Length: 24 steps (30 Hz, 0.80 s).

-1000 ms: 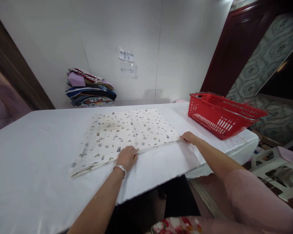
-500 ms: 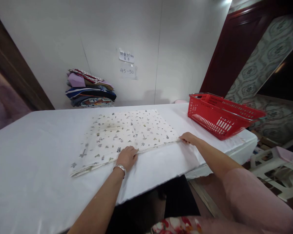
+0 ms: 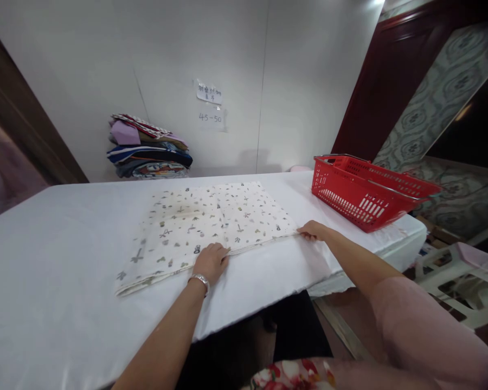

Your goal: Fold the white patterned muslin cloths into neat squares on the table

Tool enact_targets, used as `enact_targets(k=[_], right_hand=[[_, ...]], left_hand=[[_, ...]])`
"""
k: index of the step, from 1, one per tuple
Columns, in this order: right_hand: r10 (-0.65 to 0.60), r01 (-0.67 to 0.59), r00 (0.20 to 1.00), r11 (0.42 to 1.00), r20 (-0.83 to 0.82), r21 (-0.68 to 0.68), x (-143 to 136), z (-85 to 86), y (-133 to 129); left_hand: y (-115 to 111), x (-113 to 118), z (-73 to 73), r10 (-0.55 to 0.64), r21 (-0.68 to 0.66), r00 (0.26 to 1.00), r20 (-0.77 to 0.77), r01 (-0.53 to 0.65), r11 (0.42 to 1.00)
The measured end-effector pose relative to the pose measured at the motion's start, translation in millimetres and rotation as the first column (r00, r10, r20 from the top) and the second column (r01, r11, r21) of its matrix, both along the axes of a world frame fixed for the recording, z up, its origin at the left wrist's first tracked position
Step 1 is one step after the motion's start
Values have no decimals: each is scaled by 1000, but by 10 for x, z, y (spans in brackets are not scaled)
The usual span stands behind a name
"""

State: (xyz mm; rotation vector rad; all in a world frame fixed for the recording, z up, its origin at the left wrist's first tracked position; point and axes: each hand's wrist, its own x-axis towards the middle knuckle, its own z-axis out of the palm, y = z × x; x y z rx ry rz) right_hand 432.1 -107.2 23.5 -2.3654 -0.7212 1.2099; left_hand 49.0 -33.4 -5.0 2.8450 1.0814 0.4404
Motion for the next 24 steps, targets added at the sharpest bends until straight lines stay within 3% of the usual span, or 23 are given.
enact_targets(k=[17, 24], right_hand=[[16, -18, 999, 999, 52, 42, -18, -86, 20], [18, -33, 997, 980, 78, 194, 22, 69, 116]], left_hand=[[8, 0, 2, 5, -34, 1000, 4, -5, 999], [1, 3, 20, 10, -41, 1000, 0, -10, 999]])
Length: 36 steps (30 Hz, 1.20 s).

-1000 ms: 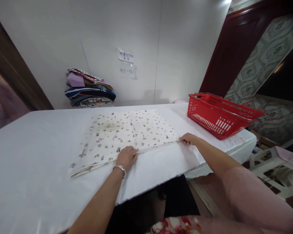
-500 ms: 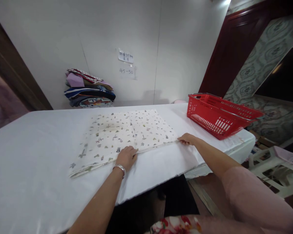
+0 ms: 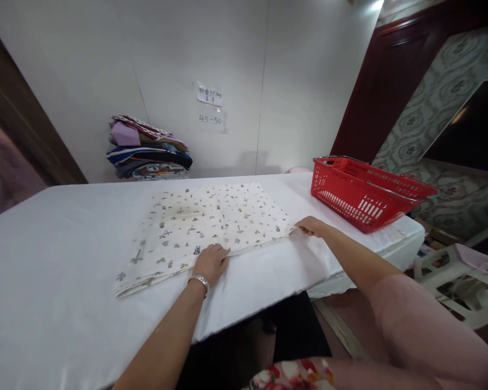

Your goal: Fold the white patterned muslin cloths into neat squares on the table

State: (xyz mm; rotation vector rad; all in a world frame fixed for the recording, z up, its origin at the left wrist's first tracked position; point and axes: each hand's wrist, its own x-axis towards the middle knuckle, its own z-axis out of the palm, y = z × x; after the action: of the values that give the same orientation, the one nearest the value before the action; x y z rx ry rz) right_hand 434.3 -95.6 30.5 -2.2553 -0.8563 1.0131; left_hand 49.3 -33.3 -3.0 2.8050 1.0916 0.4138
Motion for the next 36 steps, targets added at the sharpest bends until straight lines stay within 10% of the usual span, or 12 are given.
enact_targets(k=[36], right_hand=[[48, -1, 962, 985, 268, -172, -214, -65, 15]], left_hand=[[16, -1, -30, -10, 18, 1000, 29, 10, 1000]])
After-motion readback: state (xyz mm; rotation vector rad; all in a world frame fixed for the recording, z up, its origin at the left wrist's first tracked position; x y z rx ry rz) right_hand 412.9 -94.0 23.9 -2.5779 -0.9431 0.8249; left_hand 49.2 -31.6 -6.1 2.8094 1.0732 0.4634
